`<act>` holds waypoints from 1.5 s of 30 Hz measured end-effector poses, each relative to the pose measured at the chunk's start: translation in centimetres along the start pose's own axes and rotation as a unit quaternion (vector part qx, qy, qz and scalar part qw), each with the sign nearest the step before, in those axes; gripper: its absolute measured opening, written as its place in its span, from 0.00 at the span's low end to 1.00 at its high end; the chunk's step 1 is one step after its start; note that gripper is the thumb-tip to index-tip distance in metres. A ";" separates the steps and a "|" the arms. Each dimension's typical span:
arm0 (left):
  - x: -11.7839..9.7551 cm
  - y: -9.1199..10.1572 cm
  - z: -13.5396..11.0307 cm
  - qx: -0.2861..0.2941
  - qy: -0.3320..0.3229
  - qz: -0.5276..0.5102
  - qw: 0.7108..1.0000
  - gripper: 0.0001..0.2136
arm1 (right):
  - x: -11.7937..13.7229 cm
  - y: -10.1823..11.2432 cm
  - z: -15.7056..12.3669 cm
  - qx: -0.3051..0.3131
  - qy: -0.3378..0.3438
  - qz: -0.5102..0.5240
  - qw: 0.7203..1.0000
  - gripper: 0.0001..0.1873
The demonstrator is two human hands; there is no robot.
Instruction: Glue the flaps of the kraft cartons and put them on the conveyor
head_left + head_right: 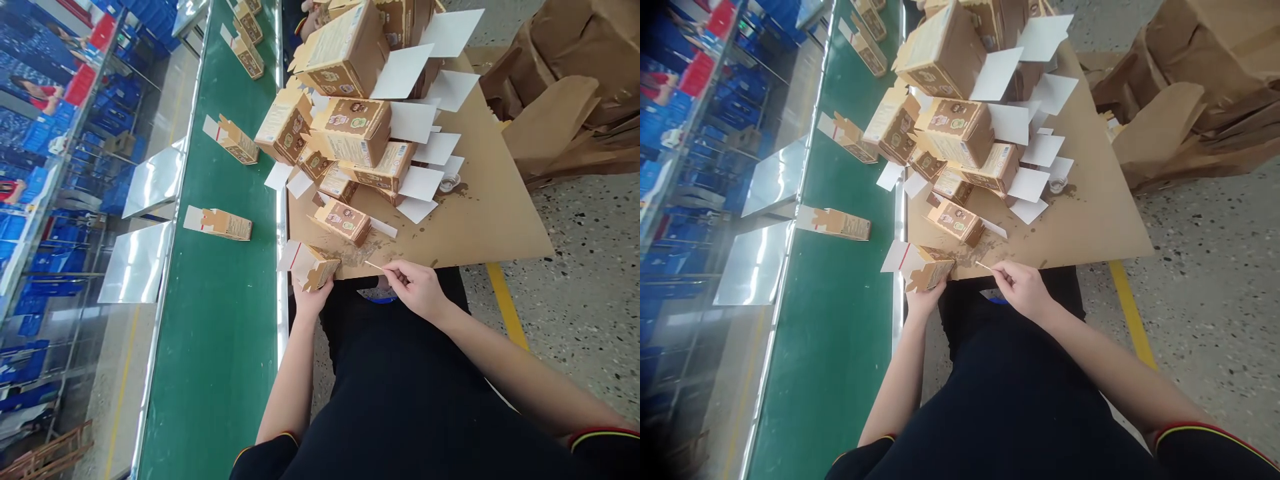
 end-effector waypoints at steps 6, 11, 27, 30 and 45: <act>0.1 2.4 2.0 -0.072 -0.056 -0.088 0.992 0.34 | 0.0 0.2 -0.1 -0.002 -0.021 -0.006 1.000 0.16; 4.7 14.3 3.1 -0.289 -0.016 -0.113 0.950 0.49 | -0.6 1.2 0.0 -0.017 -0.044 0.012 0.999 0.18; 0.2 18.9 -1.5 -0.387 -0.155 0.102 0.903 0.24 | -1.8 6.7 -0.5 -0.076 -0.087 0.002 0.993 0.19; -6.9 12.1 3.0 -0.151 -0.309 0.072 0.936 0.21 | -2.3 8.3 -0.7 -0.104 -0.103 0.006 0.989 0.20; -17.6 -3.1 9.1 0.299 -0.419 -0.001 0.857 0.38 | -3.2 16.8 0.9 -0.267 -0.139 0.039 0.953 0.18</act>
Point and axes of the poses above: each hand's wrist, its own z-axis towards the middle knuckle, its own y-axis out of the back of the hand, x = y × z, the point moved 9 cm from there along z, towards the middle knuckle, and after that the axes turned 15 degrees about -y, right-handed, at the moved point
